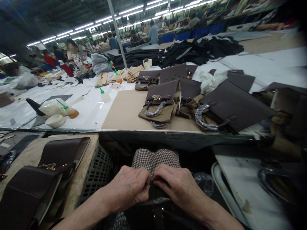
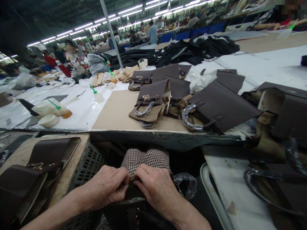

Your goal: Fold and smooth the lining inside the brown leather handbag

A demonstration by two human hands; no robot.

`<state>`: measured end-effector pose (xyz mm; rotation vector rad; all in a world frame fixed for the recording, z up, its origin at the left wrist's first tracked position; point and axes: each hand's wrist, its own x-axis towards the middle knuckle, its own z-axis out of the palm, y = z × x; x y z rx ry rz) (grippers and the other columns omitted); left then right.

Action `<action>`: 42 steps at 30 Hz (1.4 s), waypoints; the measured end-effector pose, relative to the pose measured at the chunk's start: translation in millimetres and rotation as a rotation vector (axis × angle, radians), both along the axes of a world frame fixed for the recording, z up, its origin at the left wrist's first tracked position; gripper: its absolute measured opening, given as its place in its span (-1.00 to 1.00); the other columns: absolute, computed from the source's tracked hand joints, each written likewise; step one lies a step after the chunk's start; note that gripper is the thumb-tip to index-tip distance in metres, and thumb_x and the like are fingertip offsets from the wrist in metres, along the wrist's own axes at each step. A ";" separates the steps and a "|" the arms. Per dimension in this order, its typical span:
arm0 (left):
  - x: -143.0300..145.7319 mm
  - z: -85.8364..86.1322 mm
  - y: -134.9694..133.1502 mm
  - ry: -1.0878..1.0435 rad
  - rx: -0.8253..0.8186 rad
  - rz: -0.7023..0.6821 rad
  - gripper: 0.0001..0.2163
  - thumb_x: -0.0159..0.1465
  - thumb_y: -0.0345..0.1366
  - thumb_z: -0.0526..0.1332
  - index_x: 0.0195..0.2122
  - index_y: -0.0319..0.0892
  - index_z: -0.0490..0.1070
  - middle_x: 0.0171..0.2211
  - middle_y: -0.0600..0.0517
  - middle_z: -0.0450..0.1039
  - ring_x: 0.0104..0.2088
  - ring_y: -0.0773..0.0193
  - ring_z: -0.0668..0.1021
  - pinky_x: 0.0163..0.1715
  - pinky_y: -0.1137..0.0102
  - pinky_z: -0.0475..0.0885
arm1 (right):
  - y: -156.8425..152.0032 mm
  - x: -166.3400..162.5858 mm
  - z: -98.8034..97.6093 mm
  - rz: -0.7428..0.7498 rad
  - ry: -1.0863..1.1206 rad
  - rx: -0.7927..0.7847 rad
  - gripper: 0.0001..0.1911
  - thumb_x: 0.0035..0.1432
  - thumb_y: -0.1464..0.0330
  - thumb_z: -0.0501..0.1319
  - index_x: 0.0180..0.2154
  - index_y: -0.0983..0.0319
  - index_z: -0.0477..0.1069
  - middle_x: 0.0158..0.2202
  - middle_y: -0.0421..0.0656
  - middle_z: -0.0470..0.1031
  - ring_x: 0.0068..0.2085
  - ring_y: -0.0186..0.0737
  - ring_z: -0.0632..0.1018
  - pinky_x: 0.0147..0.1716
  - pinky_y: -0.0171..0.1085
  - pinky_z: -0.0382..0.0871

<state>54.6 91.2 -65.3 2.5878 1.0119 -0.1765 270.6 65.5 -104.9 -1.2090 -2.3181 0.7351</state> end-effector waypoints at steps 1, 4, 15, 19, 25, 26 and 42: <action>-0.5 -0.6 -0.6 -0.008 0.002 0.005 -0.94 0.29 -0.37 0.12 -0.23 -0.13 0.34 -0.36 0.09 0.50 -0.41 0.20 0.55 -0.43 0.35 0.29 | 0.2 0.2 -0.1 0.007 0.004 0.006 -0.92 0.30 0.46 0.20 -0.23 0.16 0.35 -0.23 -0.23 0.50 -0.25 -0.21 0.53 -0.31 -0.27 0.30; -2.1 -1.6 -2.9 -0.036 0.010 0.031 -0.92 0.28 -0.39 0.13 -0.22 -0.13 0.34 -0.37 0.10 0.49 -0.42 0.22 0.55 -0.43 0.36 0.29 | 1.5 -0.1 -2.9 0.028 0.040 0.037 -0.86 0.31 0.51 0.17 -0.19 0.13 0.36 -0.12 -0.24 0.50 -0.21 -0.25 0.54 -0.28 -0.29 0.30; -4.7 -1.5 -5.4 -0.086 -0.017 0.071 -0.93 0.26 -0.39 0.15 -0.24 -0.13 0.34 -0.39 0.11 0.51 -0.43 0.26 0.54 -0.45 0.40 0.22 | 5.8 -4.1 -4.1 0.095 0.114 0.027 -0.85 0.30 0.52 0.14 -0.19 0.17 0.41 -0.11 -0.18 0.48 -0.16 -0.23 0.51 -0.21 -0.30 0.37; -5.8 -2.2 -6.5 -0.118 -0.024 0.081 -0.90 0.24 -0.42 0.15 -0.23 -0.12 0.35 -0.38 0.12 0.51 -0.43 0.28 0.53 -0.45 0.40 0.21 | 8.7 -3.8 -3.9 0.130 0.190 0.007 -0.88 0.33 0.48 0.13 -0.22 0.17 0.41 -0.11 -0.18 0.46 -0.18 -0.27 0.50 -0.22 -0.33 0.38; -7.9 -2.5 -7.5 -0.120 -0.037 0.103 -0.93 0.26 -0.38 0.16 -0.24 -0.12 0.36 -0.40 0.12 0.50 -0.43 0.26 0.53 -0.45 0.40 0.19 | 8.5 -7.9 -1.2 0.127 0.228 -0.002 -0.87 0.28 0.52 0.16 -0.24 0.19 0.40 -0.14 -0.18 0.46 -0.19 -0.28 0.50 -0.23 -0.33 0.38; -8.5 -3.1 -7.4 -0.123 -0.040 0.110 -0.93 0.26 -0.38 0.16 -0.24 -0.12 0.36 -0.39 0.12 0.51 -0.43 0.26 0.53 -0.45 0.40 0.19 | 8.2 -8.6 -2.0 0.133 0.245 0.001 -0.87 0.26 0.54 0.17 -0.25 0.19 0.40 -0.15 -0.17 0.47 -0.19 -0.28 0.50 -0.24 -0.33 0.39; -5.2 -1.5 -9.3 -0.274 -0.206 0.265 -0.95 0.24 -0.40 0.18 -0.28 -0.13 0.34 -0.44 0.17 0.36 -0.46 0.36 0.37 -0.45 0.45 0.16 | 8.6 -14.3 -16.9 0.077 0.505 0.041 -0.82 0.07 0.58 0.24 -0.37 0.21 0.32 -0.35 -0.19 0.50 -0.32 -0.29 0.53 -0.33 -0.35 0.36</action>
